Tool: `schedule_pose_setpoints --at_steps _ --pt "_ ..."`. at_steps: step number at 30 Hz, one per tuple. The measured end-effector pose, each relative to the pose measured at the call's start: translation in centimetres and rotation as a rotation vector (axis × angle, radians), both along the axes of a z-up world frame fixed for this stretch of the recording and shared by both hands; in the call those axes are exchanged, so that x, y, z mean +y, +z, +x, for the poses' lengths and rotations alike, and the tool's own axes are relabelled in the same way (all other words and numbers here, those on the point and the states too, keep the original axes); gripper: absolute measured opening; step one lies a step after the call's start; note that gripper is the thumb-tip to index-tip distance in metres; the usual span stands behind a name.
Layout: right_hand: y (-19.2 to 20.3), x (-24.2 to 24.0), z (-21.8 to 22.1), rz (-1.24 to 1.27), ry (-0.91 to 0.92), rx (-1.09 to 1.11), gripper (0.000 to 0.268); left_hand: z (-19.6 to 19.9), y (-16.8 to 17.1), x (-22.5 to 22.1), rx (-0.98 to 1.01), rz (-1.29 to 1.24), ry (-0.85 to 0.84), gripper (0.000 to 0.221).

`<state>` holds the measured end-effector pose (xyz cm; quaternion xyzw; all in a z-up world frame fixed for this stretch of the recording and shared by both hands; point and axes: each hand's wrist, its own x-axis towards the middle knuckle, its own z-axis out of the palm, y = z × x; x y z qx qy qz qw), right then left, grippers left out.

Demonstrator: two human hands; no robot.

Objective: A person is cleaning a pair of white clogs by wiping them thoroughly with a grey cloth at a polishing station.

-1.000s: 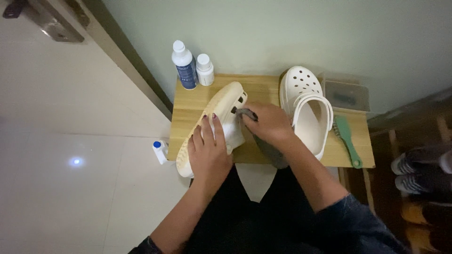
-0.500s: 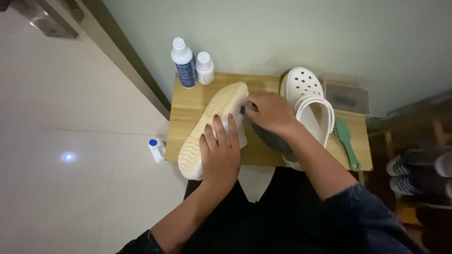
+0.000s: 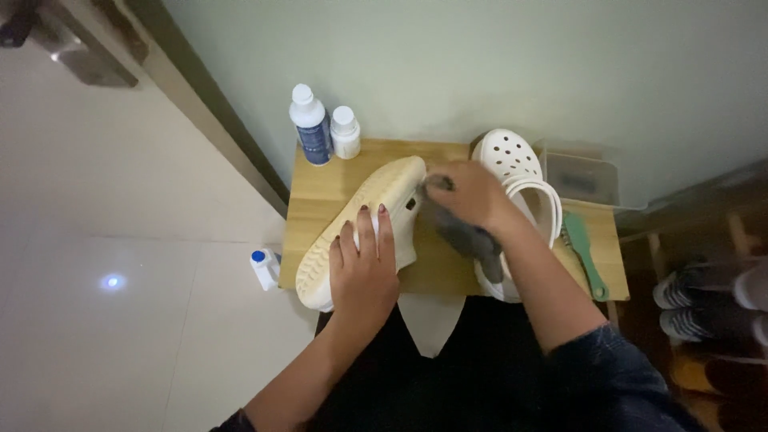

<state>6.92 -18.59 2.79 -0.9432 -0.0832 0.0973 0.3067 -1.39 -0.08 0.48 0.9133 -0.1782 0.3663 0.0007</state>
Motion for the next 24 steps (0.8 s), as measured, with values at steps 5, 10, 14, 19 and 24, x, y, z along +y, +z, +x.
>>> schedule_pose_setpoints --at_steps 5,10,14,19,24 --pt "0.3 0.8 -0.5 -0.103 -0.045 0.014 0.026 0.0 0.3 0.3 -0.003 -0.009 -0.007 0.037" --pt "-0.3 0.3 -0.2 -0.145 -0.042 0.015 0.028 0.1 0.7 0.2 0.009 0.006 -0.019 0.038" --pt "1.5 0.7 -0.3 -0.046 -0.074 0.072 0.038 0.4 0.2 0.3 0.002 0.008 -0.021 0.044" --pt "0.5 0.3 0.8 -0.246 0.003 0.025 0.037 0.1 1.1 0.1 0.038 0.004 -0.03 0.048" --pt "1.8 0.8 1.0 -0.255 0.006 0.089 0.039 0.5 -0.8 0.6 0.165 0.066 -0.051 0.111"
